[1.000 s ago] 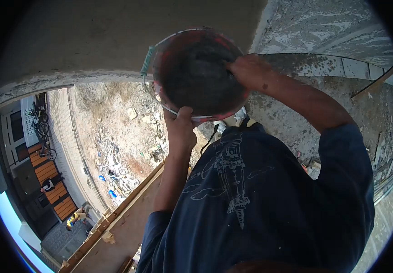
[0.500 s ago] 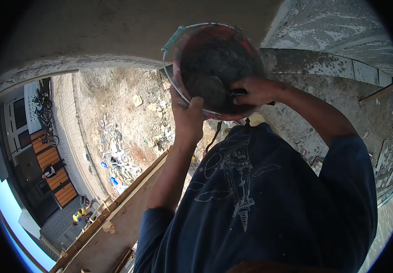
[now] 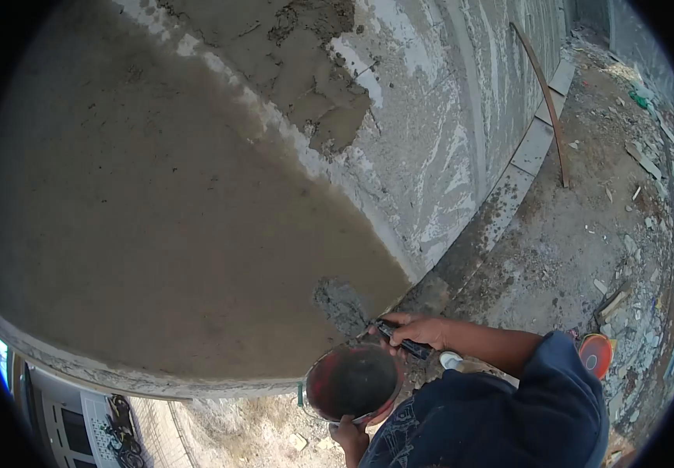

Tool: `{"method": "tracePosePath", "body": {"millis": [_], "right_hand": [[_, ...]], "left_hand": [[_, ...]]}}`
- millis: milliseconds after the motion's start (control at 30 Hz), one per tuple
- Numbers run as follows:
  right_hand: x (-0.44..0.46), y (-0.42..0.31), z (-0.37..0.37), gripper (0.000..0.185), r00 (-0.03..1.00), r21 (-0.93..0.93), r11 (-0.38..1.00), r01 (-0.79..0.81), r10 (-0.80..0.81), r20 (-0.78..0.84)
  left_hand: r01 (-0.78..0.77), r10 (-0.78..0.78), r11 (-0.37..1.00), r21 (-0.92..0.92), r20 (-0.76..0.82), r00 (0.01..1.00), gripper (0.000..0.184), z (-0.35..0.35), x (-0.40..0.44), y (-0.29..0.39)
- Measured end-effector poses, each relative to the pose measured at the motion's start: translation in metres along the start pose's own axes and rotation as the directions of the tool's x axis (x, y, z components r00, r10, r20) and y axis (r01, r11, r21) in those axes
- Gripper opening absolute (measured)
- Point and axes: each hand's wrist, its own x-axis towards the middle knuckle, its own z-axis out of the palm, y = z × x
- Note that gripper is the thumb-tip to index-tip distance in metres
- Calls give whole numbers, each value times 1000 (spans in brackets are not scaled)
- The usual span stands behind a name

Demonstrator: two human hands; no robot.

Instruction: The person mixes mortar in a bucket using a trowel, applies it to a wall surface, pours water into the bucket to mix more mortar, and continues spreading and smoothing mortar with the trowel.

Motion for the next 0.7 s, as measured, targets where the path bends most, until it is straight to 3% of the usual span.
{"method": "tracePosePath", "body": {"millis": [33, 67, 100, 167, 233, 300, 400, 467, 533, 633, 700], "right_hand": [[-13, -16, 3, 62, 991, 64, 991, 119, -115, -68], [-34, -37, 10, 64, 967, 126, 965, 231, -214, -139], [-53, -57, 16, 67, 918, 100, 926, 364, -339, -208], [-96, -101, 24, 72, 753, 7, 794, 607, -573, -325], [-140, -136, 33, 80, 497, -151, 600, 785, -757, -425], [-176, -164, 32, 78, 110, -404, 315, 859, -884, -455], [-231, -198, 22, 65, -440, -795, -46, 605, -852, -285], [-268, -222, 0, 55, -730, -963, -133, 233, -679, -83], [-305, -238, -45, 45, -875, -994, -78, -72, -474, 100], [-284, -269, -80, 48, -948, -962, -92, -258, -168, 271], [-228, -285, -105, 55, -961, -964, -61, -257, -87, 262]], "left_hand": [[9, -7, 999, 37, -52, 999, 45, 3, -8, 5], [-88, 100, 985, 148, -76, 992, 43, -9, -5, -1], [-175, 207, 949, 263, -99, 973, 41, -21, -2, -7], [-195, 262, 910, 365, -144, 954, 41, -37, 2, -10], [-179, 258, 902, 393, -159, 953, 41, -47, 3, -9], [-164, 249, 907, 388, -180, 952, 41, -46, 7, -3], [-169, 259, 902, 397, -186, 948, 41, -41, 13, 3], [-160, 256, 900, 405, -194, 947, 41, -37, 16, 9], [-156, 260, 893, 422, -201, 944, 41, -36, 17, 16], [-137, 251, 896, 423, -226, 941, 41, -28, 20, 21], [-120, 239, 901, 417, -246, 940, 41, -23, 19, 23]]}}
